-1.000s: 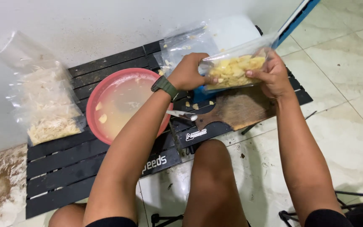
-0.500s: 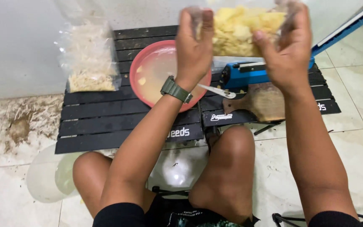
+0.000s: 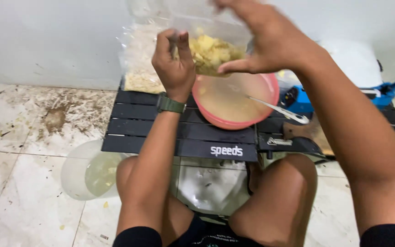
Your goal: The person scoops slices of fruit from a bowl of liquid using a small handheld strainer and places them into a clear plastic bag. The person then seals a bag using a heat sealing machine.
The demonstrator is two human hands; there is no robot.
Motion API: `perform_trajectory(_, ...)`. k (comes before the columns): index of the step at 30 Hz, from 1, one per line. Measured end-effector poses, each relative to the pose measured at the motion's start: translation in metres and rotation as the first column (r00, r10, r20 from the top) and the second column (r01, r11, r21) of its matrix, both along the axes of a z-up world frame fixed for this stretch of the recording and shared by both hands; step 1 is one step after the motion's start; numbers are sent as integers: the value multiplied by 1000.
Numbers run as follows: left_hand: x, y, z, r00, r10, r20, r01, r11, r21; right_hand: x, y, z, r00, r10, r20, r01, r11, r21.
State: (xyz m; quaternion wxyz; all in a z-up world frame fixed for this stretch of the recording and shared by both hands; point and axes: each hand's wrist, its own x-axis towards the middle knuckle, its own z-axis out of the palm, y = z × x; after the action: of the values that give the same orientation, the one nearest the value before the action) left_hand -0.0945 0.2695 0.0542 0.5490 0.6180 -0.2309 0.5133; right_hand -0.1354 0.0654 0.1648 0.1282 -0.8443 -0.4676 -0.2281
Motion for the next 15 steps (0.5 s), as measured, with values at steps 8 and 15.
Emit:
perform_trajectory(8, 64, 12, -40, 985, 127, -118, -144, 979, -145, 105, 64, -29, 799, -346, -492, 210, 927, -311)
perform_trajectory(15, 140, 16, -58, 867, -113, -485, 59, 990, -127, 208, 55, -37, 766, -489, -417, 305, 848, -434)
